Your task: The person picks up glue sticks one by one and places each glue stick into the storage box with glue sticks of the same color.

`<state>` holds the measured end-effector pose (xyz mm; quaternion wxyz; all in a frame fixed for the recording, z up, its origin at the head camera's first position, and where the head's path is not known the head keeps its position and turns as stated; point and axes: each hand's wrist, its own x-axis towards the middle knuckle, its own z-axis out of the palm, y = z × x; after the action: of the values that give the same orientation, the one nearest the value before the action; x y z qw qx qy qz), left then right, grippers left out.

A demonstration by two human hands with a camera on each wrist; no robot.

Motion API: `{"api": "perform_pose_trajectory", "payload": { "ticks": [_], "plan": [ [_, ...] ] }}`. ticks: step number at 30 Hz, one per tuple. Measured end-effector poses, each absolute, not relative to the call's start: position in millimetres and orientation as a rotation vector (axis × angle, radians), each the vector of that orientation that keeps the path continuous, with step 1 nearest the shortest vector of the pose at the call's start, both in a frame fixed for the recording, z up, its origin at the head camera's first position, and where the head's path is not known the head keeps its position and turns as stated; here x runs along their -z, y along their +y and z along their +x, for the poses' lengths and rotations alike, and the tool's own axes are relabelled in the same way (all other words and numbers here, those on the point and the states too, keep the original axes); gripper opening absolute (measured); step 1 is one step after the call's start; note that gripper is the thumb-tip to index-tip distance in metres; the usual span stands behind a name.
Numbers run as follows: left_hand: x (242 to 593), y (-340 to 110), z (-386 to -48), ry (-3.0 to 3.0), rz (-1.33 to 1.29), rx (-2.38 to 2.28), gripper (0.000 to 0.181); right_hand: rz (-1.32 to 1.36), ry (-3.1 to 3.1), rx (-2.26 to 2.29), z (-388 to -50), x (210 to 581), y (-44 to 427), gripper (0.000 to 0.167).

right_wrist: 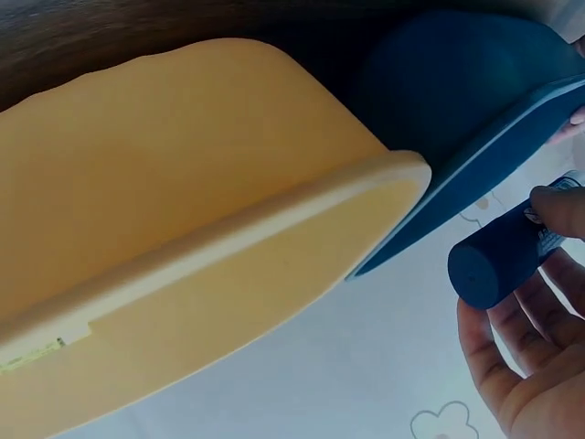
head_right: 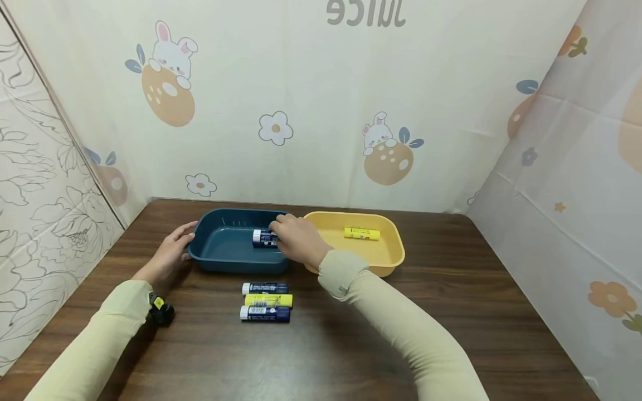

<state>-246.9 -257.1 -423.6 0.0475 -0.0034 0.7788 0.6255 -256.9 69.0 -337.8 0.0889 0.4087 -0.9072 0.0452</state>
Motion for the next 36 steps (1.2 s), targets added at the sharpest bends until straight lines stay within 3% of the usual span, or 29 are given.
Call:
{"api": "perform_pose_trajectory", "payload": {
  "ticks": [16,36],
  "plan": [
    [421.7,-258.5,-244.8,2.373,-0.007,-1.927,0.051,1.140,-2.863,-0.008,-279.2,361.8,32.7,0.032],
    [427.3,-258.0,-249.7,2.356,-0.049,-1.932,0.052,1.060,-2.992,0.063,-292.3,385.7,23.2,0.025]
  ]
}}
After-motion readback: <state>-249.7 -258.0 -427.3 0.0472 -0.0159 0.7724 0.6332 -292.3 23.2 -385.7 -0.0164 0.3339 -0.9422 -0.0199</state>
